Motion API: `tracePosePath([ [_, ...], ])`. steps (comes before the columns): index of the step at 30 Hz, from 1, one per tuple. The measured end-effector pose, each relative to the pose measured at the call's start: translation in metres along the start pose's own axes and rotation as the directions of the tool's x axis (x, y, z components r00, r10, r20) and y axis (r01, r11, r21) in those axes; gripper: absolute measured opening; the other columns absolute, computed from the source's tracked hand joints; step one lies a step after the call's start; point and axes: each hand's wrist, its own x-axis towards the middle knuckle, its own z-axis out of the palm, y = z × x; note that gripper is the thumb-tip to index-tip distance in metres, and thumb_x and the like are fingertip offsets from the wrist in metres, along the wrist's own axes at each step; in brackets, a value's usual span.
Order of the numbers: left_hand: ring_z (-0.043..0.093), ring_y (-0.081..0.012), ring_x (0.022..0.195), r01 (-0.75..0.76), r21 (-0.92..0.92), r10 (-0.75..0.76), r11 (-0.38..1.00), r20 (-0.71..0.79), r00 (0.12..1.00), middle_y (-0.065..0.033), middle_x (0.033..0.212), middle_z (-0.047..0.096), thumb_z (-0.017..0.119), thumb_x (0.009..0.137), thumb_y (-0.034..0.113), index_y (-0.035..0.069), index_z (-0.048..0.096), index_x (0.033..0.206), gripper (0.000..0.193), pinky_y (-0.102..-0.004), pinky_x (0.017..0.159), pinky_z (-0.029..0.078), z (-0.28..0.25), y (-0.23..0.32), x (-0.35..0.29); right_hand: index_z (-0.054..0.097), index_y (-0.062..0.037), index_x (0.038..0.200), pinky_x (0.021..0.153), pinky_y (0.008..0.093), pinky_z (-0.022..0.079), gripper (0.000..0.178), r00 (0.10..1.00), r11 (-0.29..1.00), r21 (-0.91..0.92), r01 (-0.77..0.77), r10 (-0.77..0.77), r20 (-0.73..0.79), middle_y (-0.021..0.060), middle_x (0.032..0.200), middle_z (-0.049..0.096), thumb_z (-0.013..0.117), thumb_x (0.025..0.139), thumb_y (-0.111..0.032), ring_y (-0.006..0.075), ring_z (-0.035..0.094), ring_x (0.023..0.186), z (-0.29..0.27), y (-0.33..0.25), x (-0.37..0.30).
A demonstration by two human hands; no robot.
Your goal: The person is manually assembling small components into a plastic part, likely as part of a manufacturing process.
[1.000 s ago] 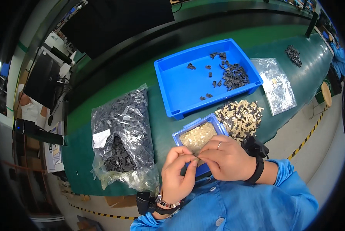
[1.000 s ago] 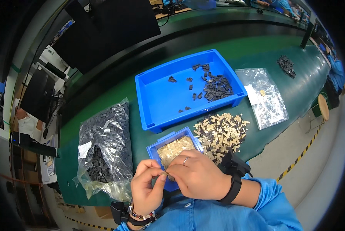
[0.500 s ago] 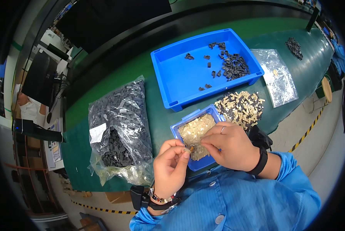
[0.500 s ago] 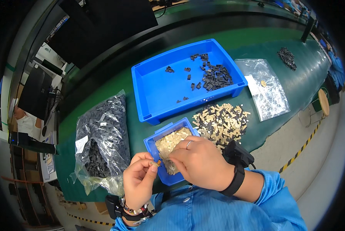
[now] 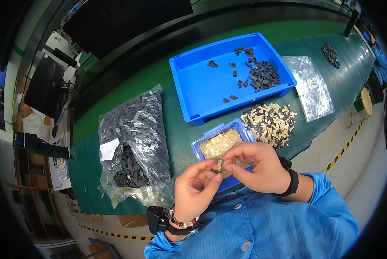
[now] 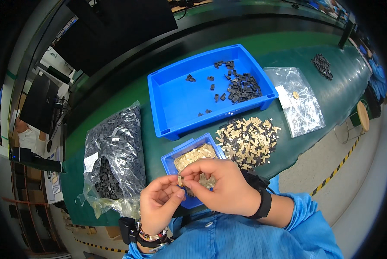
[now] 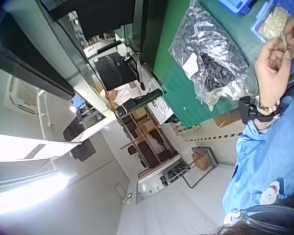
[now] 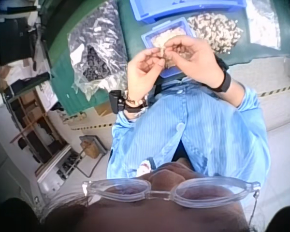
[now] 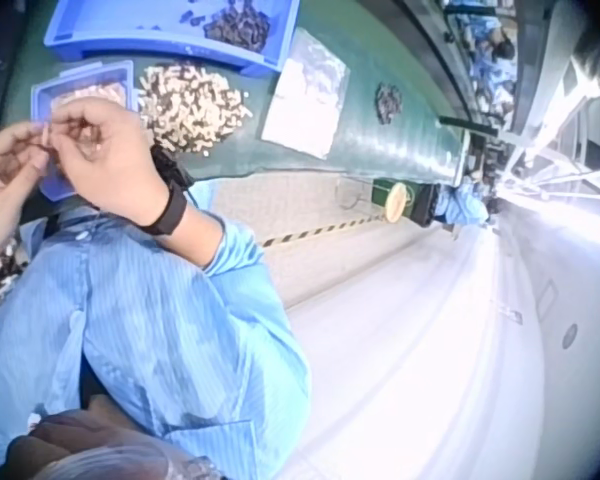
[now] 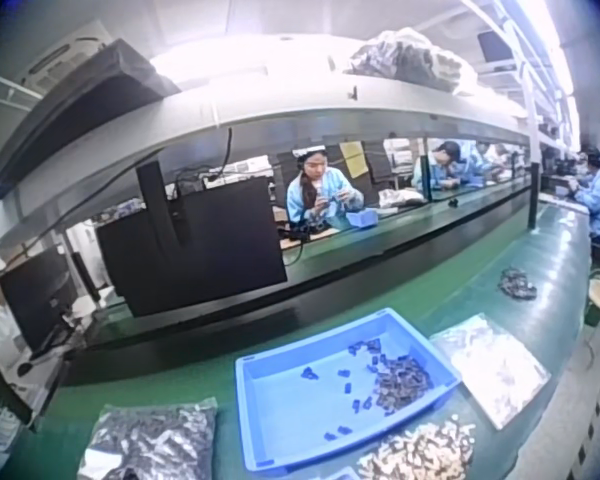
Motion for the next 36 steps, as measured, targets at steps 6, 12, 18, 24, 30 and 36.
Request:
tracePosePath([
  [6, 0.056, -0.0052, 0.076, -0.217, -0.007, 0.217, 0.976, 0.003, 0.976, -0.014, 0.112, 0.059, 0.063, 0.084, -0.011, -0.009, 0.065, 0.1, 0.016, -0.0172, 0.062, 0.043, 0.001, -0.013, 0.003, 0.067, -0.0012, 0.094, 0.074, 0.0227, 0.045, 0.014, 0.997, 0.999, 0.032, -0.019, 0.022, -0.078, 0.0066, 0.084, 0.067, 0.069, 0.08, 0.002, 0.0093, 0.06, 0.08, 0.005, -0.001, -0.004],
  [12, 0.056, -0.006, 0.077, -0.285, -0.022, 0.284, 0.958, -0.022, 0.959, -0.0126, 0.109, 0.06, 0.063, 0.084, -0.011, -0.008, 0.066, 0.098, 0.014, -0.0178, 0.066, 0.044, 0.001, -0.017, 0.003, 0.068, -0.0015, 0.085, 0.066, 0.0272, 0.052, 0.009, 0.983, 0.988, -0.077, 0.132, -0.14, -0.12, 0.0085, 0.079, 0.068, 0.069, 0.077, 0.0, 0.0177, 0.066, 0.071, 0.009, 0.006, -0.002],
  [18, 0.059, -0.0122, 0.09, -0.217, 0.186, 0.235, 0.958, -0.08, 0.969, -0.0123, 0.105, 0.061, 0.062, 0.083, -0.012, -0.008, 0.064, 0.092, 0.01, -0.0242, 0.079, 0.048, 0.003, -0.006, 0.0, 0.069, -0.0047, 0.088, 0.064, 0.0331, 0.05, 0.016, 0.942, 0.88, -0.356, 0.313, -0.335, -0.001, 0.006, 0.082, 0.066, 0.069, 0.073, 0.001, 0.0235, 0.062, 0.071, 0.008, 0.004, 0.0],
  [24, 0.055, -0.0077, 0.079, -0.329, 0.445, 0.379, 0.833, -0.025, 0.925, -0.0093, 0.101, 0.062, 0.064, 0.079, -0.01, -0.006, 0.064, 0.088, 0.01, -0.0203, 0.065, 0.043, 0.001, -0.008, 0.002, 0.069, -0.0065, 0.09, 0.068, 0.0342, 0.046, 0.019, 0.896, 0.686, -0.609, 0.398, -0.433, 0.099, 0.0029, 0.085, 0.061, 0.067, 0.071, -0.004, 0.0223, 0.057, 0.077, 0.009, 0.005, -0.002],
  [30, 0.056, -0.0085, 0.073, -0.331, 0.527, 0.413, 0.783, -0.042, 0.91, -0.0093, 0.093, 0.065, 0.068, 0.075, -0.006, -0.004, 0.066, 0.082, 0.008, -0.0205, 0.061, 0.042, 0.006, -0.001, 0.002, 0.068, -0.0056, 0.087, 0.069, 0.034, 0.044, 0.02, 0.875, 0.584, -0.676, 0.451, -0.437, 0.206, 0.0038, 0.087, 0.061, 0.069, 0.067, -0.002, 0.0229, 0.057, 0.08, 0.007, 0.005, -0.001],
  [36, 0.061, -0.0109, 0.068, -0.325, 0.62, 0.428, 0.714, -0.019, 0.904, -0.0092, 0.089, 0.066, 0.069, 0.073, -0.003, -0.003, 0.067, 0.081, 0.008, -0.0225, 0.058, 0.044, 0.006, -0.001, 0.003, 0.067, -0.0047, 0.087, 0.071, 0.0346, 0.043, 0.019, 0.877, 0.535, -0.708, 0.461, -0.396, 0.271, 0.0039, 0.087, 0.06, 0.066, 0.068, -0.005, 0.0222, 0.056, 0.083, 0.006, 0.006, -0.001],
])
